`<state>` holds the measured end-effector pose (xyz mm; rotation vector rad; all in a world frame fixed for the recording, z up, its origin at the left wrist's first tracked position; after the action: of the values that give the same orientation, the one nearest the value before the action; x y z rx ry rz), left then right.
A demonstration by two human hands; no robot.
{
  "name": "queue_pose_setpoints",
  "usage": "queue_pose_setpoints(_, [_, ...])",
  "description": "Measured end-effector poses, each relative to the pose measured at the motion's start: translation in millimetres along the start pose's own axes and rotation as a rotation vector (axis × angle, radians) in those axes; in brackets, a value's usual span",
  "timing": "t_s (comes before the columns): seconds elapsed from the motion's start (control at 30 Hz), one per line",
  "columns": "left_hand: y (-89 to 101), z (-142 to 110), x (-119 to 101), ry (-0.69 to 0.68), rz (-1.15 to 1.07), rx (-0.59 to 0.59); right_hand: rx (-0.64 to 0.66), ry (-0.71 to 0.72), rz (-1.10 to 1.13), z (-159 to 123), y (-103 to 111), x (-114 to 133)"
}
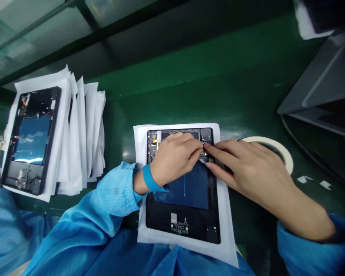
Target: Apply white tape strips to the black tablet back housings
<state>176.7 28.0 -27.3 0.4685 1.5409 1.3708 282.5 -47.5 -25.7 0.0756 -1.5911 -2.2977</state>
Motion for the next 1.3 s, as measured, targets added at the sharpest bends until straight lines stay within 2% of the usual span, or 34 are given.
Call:
queue_pose_setpoints(0.43, [-3.4, -3.0, 0.5, -0.037, 0.012, -0.037, 0.007, 0.09, -0.106, 1.1, 2.9, 11.8])
queue_pose_setpoints(1.03, [-7.2, -0.8, 2.0, -0.02, -0.007, -0.025, -0.109, 0.024, 0.058, -2.8, 1.5, 5.5])
queue_pose_setpoints(1.3, [-8.1, -1.2, 1.5, -0.044, 0.014, -0.05, -0.083, -0.028, 0.099, -4.4, -3.2, 2.2])
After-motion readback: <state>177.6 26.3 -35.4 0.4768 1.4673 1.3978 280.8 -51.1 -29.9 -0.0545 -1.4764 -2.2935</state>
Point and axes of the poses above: each hand's wrist, its own z-axis towards the middle knuckle, its own y-axis out of the back of the hand, x = y × z, the point moved 7 cm from there along z, towards the middle knuckle, and after that the axes turned 2 degrees about -x, right-handed, at the moved point
